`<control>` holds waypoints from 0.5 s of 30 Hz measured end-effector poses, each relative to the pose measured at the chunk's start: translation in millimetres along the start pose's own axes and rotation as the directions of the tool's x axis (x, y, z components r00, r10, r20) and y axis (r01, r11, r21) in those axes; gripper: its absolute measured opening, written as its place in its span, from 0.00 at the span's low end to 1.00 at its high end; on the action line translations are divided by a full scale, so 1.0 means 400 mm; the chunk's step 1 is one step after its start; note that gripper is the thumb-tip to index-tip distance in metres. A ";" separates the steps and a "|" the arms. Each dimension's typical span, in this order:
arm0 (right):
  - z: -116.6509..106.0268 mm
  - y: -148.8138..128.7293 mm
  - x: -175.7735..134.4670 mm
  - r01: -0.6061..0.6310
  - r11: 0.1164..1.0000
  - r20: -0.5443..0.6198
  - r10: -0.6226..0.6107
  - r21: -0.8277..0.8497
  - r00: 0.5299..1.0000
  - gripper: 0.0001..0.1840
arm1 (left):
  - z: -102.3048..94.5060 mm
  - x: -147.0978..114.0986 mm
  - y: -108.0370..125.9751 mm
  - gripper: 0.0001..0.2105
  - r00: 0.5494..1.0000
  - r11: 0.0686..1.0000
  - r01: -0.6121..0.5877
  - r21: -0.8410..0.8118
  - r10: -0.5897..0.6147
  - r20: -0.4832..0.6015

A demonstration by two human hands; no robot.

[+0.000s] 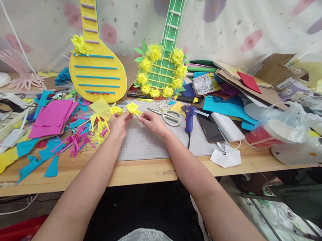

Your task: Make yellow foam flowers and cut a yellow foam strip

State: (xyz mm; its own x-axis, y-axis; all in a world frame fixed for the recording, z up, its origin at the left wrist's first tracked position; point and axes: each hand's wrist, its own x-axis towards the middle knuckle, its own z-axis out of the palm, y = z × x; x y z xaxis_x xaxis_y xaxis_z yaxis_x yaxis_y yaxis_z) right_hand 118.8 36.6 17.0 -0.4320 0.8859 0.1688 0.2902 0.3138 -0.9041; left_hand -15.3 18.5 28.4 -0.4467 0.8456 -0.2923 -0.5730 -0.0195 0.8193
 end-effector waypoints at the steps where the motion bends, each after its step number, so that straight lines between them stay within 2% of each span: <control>1: 0.000 0.002 0.001 -0.001 1.000 -0.009 0.001 -0.006 1.000 0.12 | 0.000 -0.001 -0.001 0.14 1.000 1.000 0.003 -0.004 -0.003 0.001; 10: 0.002 0.000 -0.003 -0.040 0.996 -0.063 0.035 -0.083 0.997 0.10 | 0.004 -0.007 -0.002 0.12 1.000 1.000 0.001 -0.007 -0.001 0.017; 15: 0.001 0.001 -0.004 -0.024 0.993 -0.079 0.015 -0.114 0.997 0.10 | 0.008 -0.010 -0.004 0.19 1.000 1.000 0.005 -0.007 -0.006 -0.014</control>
State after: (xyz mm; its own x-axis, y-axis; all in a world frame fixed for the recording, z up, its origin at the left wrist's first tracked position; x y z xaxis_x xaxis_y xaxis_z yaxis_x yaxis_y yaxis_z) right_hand 119.4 35.1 16.1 -0.3586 0.9149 0.1854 0.3963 0.3290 -0.8571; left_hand -10.4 16.9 29.9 -0.4534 0.8379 -0.3039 -0.5803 -0.0186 0.8142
